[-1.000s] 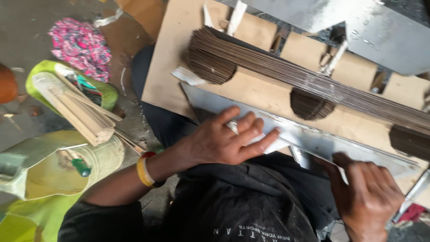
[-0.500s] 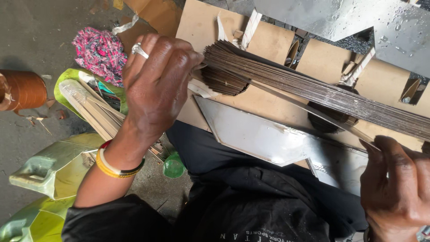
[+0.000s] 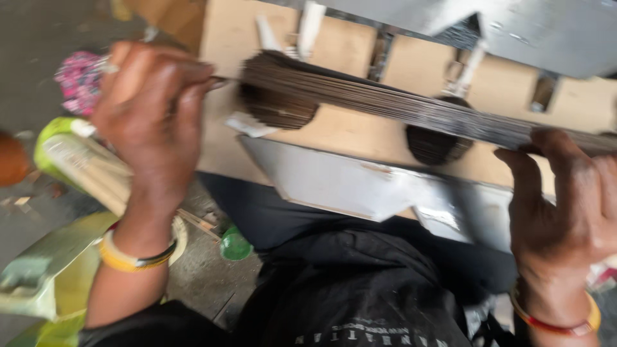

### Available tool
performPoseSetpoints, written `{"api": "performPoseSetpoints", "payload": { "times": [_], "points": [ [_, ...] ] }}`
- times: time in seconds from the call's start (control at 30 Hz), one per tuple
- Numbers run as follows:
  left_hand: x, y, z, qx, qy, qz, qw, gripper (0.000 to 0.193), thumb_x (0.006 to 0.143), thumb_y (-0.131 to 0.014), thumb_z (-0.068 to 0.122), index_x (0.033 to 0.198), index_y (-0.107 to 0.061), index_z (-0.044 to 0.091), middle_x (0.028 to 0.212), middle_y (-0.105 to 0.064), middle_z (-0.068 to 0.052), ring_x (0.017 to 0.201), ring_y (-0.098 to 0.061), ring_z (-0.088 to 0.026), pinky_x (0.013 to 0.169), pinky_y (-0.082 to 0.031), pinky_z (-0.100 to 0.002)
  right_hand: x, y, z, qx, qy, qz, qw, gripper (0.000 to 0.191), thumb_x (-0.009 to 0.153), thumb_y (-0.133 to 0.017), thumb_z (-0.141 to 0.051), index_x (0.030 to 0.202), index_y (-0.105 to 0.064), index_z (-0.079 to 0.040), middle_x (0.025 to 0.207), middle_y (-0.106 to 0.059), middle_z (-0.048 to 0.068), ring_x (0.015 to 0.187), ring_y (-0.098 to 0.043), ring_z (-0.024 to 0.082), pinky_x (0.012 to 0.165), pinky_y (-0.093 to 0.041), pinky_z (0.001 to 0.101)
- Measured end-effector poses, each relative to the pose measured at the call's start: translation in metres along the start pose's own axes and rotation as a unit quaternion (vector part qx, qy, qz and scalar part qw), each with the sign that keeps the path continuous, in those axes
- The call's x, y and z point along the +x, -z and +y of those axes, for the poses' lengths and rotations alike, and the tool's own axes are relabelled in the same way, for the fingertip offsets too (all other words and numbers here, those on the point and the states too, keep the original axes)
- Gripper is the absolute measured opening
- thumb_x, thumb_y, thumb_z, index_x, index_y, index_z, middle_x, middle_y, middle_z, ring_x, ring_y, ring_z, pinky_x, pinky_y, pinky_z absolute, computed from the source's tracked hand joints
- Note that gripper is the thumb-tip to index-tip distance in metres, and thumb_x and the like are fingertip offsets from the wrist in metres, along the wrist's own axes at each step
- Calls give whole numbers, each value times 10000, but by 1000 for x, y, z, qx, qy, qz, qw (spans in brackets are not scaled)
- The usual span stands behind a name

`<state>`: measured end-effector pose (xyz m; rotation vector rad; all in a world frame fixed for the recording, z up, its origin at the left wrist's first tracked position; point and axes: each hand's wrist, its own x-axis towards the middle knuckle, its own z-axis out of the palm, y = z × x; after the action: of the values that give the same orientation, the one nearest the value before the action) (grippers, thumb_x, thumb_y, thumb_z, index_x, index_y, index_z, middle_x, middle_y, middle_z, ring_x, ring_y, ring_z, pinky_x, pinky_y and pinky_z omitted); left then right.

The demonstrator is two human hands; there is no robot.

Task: The person repeatedly aligns and adjusts a bundle of thin wooden sticks on a jig with circular cutouts. They use both hands to straighten the sticks and ensure they are evenly spaced and aligned across the jig.

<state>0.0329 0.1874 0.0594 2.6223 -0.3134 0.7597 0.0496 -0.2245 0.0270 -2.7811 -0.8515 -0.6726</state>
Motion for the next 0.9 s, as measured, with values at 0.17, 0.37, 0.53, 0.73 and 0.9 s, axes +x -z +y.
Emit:
{"api": "performPoseSetpoints", "payload": {
  "times": [0.17,0.37,0.53,0.73,0.9],
  "points": [
    [-17,-4,6,29,18,-39,999,160,887,-752,-29,1030,-698,18,1027,-645,-75,975,-618,-215,847,-471,-358,-6,-11,17,10,-55,81,995,170,879,-879,-102,978,-768,-20,853,-721,75,734,-553,225,683,-378,344],
    [23,-2,68,184,-25,-133,974,220,870,-750,130,1065,-705,38,1072,-625,-77,1015,-600,-222,865,-459,-384,-7,-4,6,50,-59,109,991,228,1013,-904,-113,1081,-698,-41,1032,-729,56,903,-621,202,821,-425,337],
    [59,-70,123,0,-220,-70,973,203,910,-729,175,1058,-709,39,1064,-616,-70,989,-594,-193,863,-444,-349,3,1,0,35,-67,102,992,258,944,-916,-49,1008,-666,-27,966,-709,75,858,-609,232,809,-416,378],
    [34,-123,120,-71,-211,-81,971,70,1017,-691,26,987,-640,64,958,-542,-45,957,-554,-189,870,-509,-335,-4,1,4,68,-94,55,992,250,966,-885,-31,1055,-653,-53,1038,-678,74,901,-599,248,830,-423,374],
    [64,-102,125,-46,-236,-106,965,153,1068,-677,62,1195,-642,-18,1198,-597,-124,1116,-580,-224,932,-518,-340,2,4,28,13,-37,-26,999,428,1003,-830,-360,1273,-648,-83,1321,-660,86,1120,-567,258,956,-387,438]
  ]
}}
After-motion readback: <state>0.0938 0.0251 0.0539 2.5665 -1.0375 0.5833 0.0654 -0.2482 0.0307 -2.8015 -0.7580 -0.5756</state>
